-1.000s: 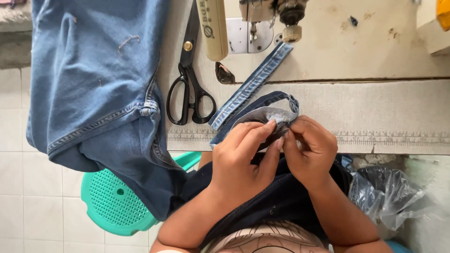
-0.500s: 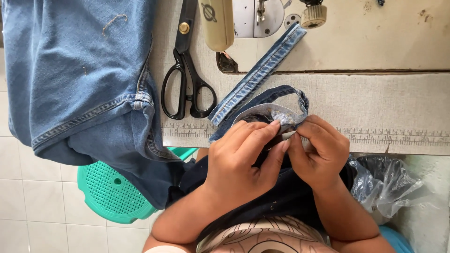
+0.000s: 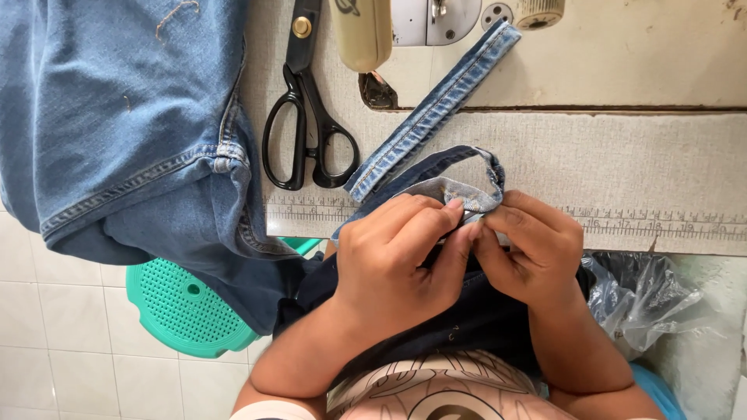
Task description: Trimming, folding, and sewing a denim strip onto a pair of jeans using an industrial sewing machine.
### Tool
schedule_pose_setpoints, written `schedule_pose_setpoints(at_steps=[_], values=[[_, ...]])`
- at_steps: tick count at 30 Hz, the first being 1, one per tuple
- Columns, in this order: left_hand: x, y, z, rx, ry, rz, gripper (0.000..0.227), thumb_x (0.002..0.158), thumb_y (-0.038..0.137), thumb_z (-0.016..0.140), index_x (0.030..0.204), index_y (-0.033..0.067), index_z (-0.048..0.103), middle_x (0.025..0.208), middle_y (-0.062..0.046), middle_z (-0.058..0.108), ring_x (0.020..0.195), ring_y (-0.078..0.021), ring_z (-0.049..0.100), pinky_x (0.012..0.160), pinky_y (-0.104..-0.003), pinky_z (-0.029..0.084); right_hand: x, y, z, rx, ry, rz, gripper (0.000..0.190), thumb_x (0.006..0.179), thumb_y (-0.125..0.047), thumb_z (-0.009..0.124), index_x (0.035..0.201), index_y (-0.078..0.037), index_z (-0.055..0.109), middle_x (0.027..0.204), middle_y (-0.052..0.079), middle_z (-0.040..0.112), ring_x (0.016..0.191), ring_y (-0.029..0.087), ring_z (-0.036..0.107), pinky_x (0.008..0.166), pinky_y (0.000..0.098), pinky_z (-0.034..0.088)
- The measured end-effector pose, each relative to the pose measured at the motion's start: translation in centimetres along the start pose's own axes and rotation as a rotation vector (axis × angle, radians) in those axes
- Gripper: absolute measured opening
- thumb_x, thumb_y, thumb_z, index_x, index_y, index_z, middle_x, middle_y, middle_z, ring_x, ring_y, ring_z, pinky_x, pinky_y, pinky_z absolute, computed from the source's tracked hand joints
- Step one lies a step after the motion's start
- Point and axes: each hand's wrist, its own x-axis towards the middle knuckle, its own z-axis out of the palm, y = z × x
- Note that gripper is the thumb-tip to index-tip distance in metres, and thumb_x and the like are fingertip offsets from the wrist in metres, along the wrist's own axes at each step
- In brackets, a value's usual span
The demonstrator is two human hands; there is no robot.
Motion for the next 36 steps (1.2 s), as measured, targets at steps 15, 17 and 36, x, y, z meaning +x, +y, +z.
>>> schedule_pose_setpoints(at_steps=[15, 17, 36], values=[[1.0, -0.8, -3.6, -0.249, -0.273, -0.188, 0.041, 0.087, 0.033, 0.078, 0.115, 0.0059, 0.065, 0.105, -0.008, 0.075, 0.092, -0.0189, 0.075, 0.082, -0.028, 0.058, 1.2, -0.5, -1.1, 0.221, -0.103, 0.099, 0.014, 0.096, 0.0, 0.059, 0.082, 0.004, 0.057, 0.07, 0.009, 0.046, 0.054, 0.018, 0.035, 0.053, 0.0298, 0.027], [0.5, -1.1, -2.9, -0.205, -0.257, -0.227, 0.046, 0.09, 0.035, 0.079, 0.126, 0.0105, 0.064, 0.09, -0.002, 0.064, 0.078, -0.0146, 0.057, 0.072, -0.026, 0.051, 1.2, -0.7, -1.0, 0.21, -0.115, 0.087, 0.013, 0.096, 0.001, 0.059, 0.083, 0.002, 0.056, 0.071, 0.008, 0.046, 0.053, 0.017, 0.032, 0.052, 0.03, 0.024], [1.0, -3.8, -0.3, -0.33, -0.344, -0.16, 0.018, 0.097, 0.012, 0.067, 0.114, 0.0067, 0.064, 0.105, -0.006, 0.076, 0.095, -0.0214, 0.077, 0.085, -0.031, 0.058, 1.5, -1.1, -1.0, 0.28, -0.098, 0.176, 0.022, 0.095, -0.007, 0.059, 0.075, 0.0, 0.051, 0.066, 0.006, 0.038, 0.054, 0.017, 0.029, 0.055, 0.0293, 0.022]])
